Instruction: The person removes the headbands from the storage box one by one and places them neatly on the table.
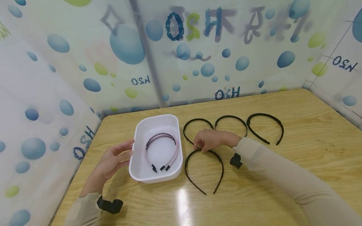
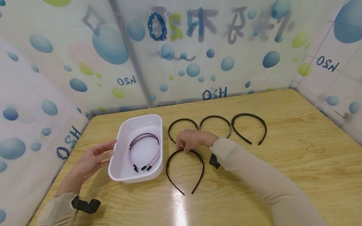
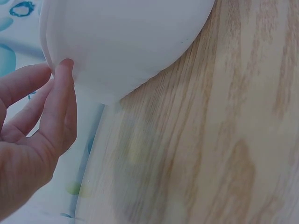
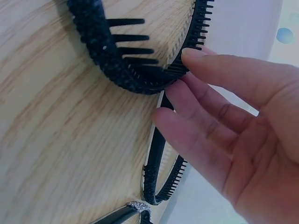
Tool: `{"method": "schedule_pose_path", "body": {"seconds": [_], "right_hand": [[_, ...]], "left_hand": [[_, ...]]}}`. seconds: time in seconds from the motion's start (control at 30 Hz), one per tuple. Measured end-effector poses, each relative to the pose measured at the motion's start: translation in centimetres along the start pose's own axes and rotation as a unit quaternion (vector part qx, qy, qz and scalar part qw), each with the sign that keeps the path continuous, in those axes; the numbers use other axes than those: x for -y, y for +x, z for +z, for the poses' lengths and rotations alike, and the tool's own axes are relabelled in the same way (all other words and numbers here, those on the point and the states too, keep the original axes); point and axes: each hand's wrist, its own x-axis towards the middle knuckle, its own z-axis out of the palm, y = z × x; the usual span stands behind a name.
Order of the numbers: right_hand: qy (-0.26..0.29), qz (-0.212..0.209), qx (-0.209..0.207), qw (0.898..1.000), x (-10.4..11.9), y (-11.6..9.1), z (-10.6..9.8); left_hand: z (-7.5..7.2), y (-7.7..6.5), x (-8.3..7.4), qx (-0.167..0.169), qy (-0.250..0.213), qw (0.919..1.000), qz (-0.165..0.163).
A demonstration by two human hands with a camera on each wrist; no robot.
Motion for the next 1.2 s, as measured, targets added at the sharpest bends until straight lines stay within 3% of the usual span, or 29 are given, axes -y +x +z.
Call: {"method": "schedule_pose_path", "body": {"seconds": [0.4,0.73,1.2], "right_hand": [[0.003,0.005,-0.007,1.0,0.3,0.0,-0.5],[-0.004,0.013,-0.009,1.0,1.2,0.7,-2.4],[-0.006,-0.021,-0.035,0.999,3.4,3.2,-5.0]], "left_hand": [[-0.2,0.1,0.2,-0.001,0.011,0.9999,0.001],[-0.2,0.1,0.2,0.0,0.019,0.9998,0.001],[-0.3,0.2,0.4,0.007,0.023,0.9997,0.01]]}}
